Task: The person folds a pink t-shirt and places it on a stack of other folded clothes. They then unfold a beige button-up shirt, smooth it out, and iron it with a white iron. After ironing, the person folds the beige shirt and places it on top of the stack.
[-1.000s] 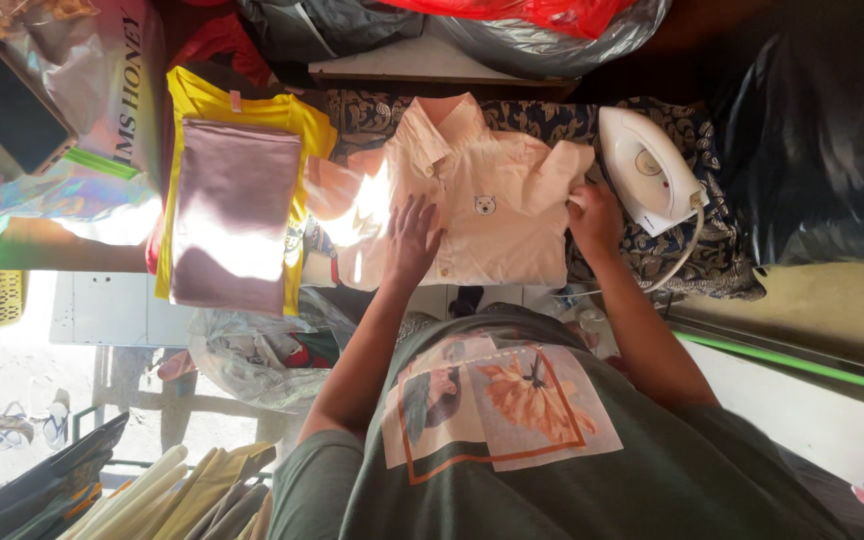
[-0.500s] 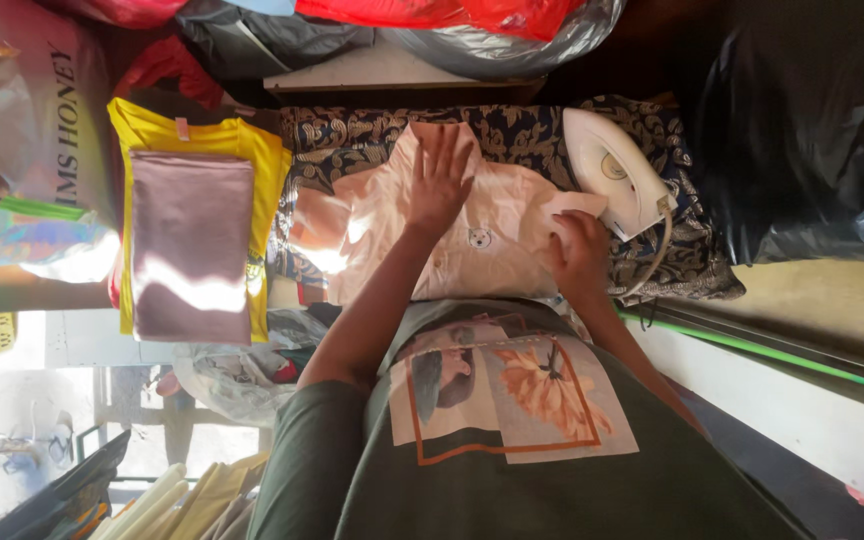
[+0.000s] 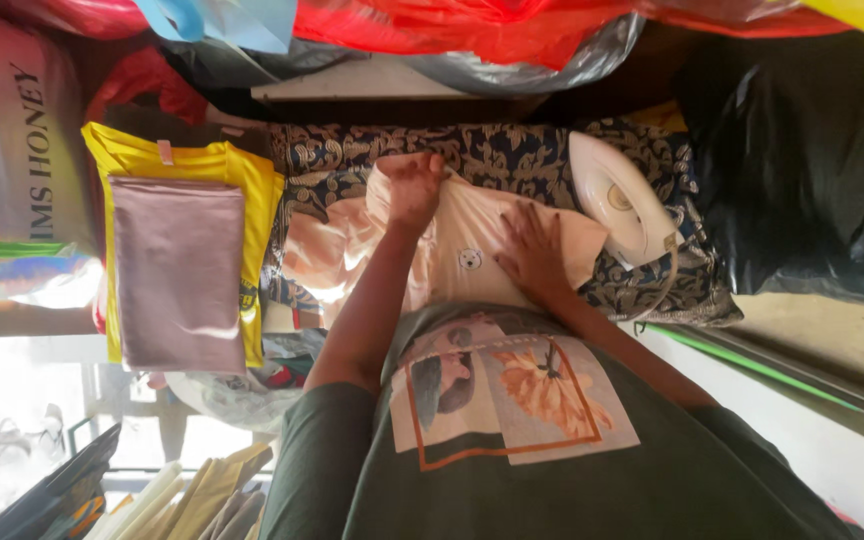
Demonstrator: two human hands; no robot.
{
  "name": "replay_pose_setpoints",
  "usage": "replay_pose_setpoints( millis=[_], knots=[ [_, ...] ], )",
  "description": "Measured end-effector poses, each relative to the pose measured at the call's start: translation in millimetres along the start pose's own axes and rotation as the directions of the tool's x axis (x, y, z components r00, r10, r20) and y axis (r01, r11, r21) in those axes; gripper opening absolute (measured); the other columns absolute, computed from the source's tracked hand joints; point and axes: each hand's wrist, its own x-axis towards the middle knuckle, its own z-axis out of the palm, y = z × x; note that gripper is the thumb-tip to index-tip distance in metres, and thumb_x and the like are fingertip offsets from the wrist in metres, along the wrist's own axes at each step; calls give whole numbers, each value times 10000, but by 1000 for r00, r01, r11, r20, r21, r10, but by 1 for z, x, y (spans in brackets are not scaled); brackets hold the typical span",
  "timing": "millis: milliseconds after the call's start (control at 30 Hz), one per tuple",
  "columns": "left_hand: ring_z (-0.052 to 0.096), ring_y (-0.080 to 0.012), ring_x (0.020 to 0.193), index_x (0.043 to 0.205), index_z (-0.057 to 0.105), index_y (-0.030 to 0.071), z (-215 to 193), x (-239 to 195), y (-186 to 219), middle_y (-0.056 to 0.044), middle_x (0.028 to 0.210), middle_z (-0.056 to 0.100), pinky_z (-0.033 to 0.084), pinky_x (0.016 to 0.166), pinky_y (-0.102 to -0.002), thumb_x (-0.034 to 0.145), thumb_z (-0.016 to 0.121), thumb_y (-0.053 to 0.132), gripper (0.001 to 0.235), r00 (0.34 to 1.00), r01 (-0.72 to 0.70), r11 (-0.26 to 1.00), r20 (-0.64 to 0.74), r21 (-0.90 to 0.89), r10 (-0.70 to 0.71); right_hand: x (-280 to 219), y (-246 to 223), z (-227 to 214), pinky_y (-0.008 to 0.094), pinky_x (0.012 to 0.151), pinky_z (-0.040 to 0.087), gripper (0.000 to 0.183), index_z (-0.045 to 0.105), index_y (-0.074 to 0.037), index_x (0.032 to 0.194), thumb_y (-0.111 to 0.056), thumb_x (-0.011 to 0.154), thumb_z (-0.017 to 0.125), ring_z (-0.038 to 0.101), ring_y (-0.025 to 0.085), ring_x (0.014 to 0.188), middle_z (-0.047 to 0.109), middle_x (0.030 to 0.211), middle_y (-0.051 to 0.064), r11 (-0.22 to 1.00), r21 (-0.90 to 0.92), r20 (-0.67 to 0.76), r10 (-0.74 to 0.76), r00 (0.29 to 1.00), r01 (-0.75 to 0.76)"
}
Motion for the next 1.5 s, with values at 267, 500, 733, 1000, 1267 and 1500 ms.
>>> replay_pose_setpoints(
  millis=[267,500,733,1000,1267,1500],
  knots=[
    [695,-328,931,1260,553,43,-24,5,12,-142,1047,677,542,800,-478,996,700,308,402,972,237,946,41,-220,-233,-24,18,-9,608,1268,102,683,391,-49,1586,-432,1045,554,249,356,1586,311,1682,184,993,-35,-68,109,992,-111],
    [607,-357,1101,1295,599,88,-137,-51,-30,-141,1184,665,494,963,-474,934,699,137,378,829,83,975,-529,-207,-183,-26,20,-3,630,1241,105,699,402,-55,1585,-431,1019,567,249,386,1562,329,1671,191,992,-52,-88,106,990,-111],
    [621,-372,1123,1235,637,95,-149,-180,-102,-125,1183,666,500,958,-508,1006,720,192,262,723,423,894,-540,-146,-431,-28,21,-2,654,1224,120,684,424,-40,1567,-400,1012,600,265,399,1564,351,1664,208,995,-67,-119,64,991,-72],
    [615,-387,1071,1210,657,47,-121,-175,-117,-162,1163,680,498,823,-534,829,784,353,504,771,542,838,-361,-64,-526,49,-61,-5,524,1235,322,530,532,-38,1459,-209,995,724,435,403,1457,493,1539,201,938,201,-343,-204,917,284],
    [685,-428,932,1150,558,122,-127,-168,-110,-167,997,732,525,770,-557,1071,624,281,189,681,515,728,-301,-452,-668,175,-151,8,494,994,312,465,662,-86,1241,-308,855,795,544,333,1189,644,1256,132,992,107,-55,73,996,-67],
    [693,-434,788,1311,489,156,-183,-233,-141,-164,968,732,518,610,-545,1091,531,178,225,687,554,785,-381,-278,-619,189,-102,72,437,981,459,283,686,-93,1292,-192,1028,695,674,296,1077,734,1172,129,959,284,-294,88,952,-1]
  ],
)
